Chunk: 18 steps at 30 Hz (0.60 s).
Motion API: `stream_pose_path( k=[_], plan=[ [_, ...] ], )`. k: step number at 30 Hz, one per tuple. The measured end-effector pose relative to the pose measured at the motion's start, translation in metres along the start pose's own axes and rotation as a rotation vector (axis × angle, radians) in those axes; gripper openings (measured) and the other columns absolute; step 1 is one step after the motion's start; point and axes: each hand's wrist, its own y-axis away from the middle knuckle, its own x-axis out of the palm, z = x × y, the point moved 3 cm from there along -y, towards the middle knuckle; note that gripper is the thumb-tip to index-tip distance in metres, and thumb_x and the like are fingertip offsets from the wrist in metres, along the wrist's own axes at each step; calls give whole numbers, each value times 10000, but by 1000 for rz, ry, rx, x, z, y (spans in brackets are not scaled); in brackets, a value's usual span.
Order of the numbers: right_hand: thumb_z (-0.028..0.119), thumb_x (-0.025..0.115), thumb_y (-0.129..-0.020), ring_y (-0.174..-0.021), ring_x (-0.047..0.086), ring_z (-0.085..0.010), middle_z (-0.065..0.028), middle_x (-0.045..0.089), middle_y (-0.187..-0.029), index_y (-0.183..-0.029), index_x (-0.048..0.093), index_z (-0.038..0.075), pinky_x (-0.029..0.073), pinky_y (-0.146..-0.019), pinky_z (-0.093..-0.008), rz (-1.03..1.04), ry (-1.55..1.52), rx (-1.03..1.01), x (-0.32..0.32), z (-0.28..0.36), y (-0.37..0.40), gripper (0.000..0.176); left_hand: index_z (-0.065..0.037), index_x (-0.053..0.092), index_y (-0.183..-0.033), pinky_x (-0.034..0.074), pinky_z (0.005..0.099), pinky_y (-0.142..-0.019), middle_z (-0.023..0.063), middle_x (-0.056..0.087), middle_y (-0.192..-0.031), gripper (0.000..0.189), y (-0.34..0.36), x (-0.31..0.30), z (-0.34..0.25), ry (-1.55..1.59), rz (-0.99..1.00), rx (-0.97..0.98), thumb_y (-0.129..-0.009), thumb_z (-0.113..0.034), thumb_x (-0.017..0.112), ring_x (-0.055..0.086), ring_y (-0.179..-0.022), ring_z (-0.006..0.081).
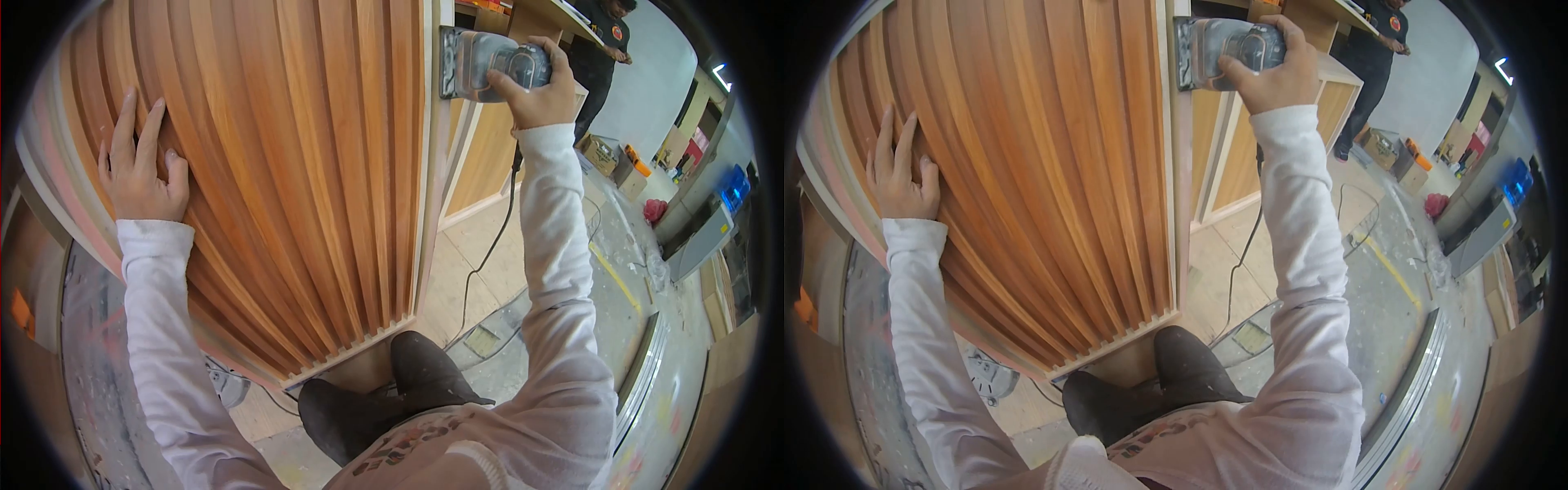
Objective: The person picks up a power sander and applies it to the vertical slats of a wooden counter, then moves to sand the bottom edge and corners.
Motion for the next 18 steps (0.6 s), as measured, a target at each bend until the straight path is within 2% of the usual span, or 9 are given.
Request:
stream_pose_path(
  k=[2,7,9,10,12,13,18],
  plan=[
    [261,819,-573,-943,574,-298,-123,596,-993,-1122,576,111,467,-853,-388,22,-67,100,-1,6,13,619,-208,584,-1243,278,453,-1079,8,433,-1432,563,1,1,-1,12,2,1,-697,-76,545,451,-1261,188],
    [234,819,-563,-937,574,-302,-134,587,-1013,-1123,574,106,465,-852,-392,23,-134,90,1,-3,11,624,-208,587,-1244,290,460,-1069,24,434,-1433,566,3,-1,-1,-28,4,-7,-694,-82,545,452,-1262,201],
    [209,838,-584,-841,625,-184,-82,624,-968,-1145,555,70,520,-766,-289,-22,-2,19,1,-3,0,643,-208,586,-1246,292,461,-1070,26,433,-1432,567,2,1,0,-24,2,-1,-694,-87,544,448,-1265,205],
    [209,838,-584,-841,625,-184,-82,624,-968,-1145,555,70,520,-766,-289,-20,3,24,1,-3,-5,643,-207,585,-1249,293,463,-1070,27,433,-1432,568,2,1,0,-23,1,5,-694,-92,543,445,-1269,208],
    [209,841,-581,-845,625,-183,-83,625,-973,-1138,560,68,515,-778,-288,31,-201,110,3,3,-17,639,-206,584,-1251,292,465,-1073,29,433,-1432,568,1,1,-1,-21,3,9,-695,-96,543,443,-1271,211],
    [111,759,-579,-940,598,-236,-120,606,-1000,-1128,541,41,480,-855,-315,42,-242,206,-7,34,-22,595,-205,583,-1253,291,466,-1076,31,434,-1431,568,0,1,-1,-24,3,11,-696,-101,542,441,-1274,213],
    [99,766,-573,-927,591,-237,-117,592,-991,-1128,530,47,480,-846,-318,23,-200,155,-6,34,-16,606,-203,584,-1253,287,466,-1082,35,436,-1429,568,1,1,-1,-33,7,13,-695,-102,544,441,-1276,217]
  ],
)
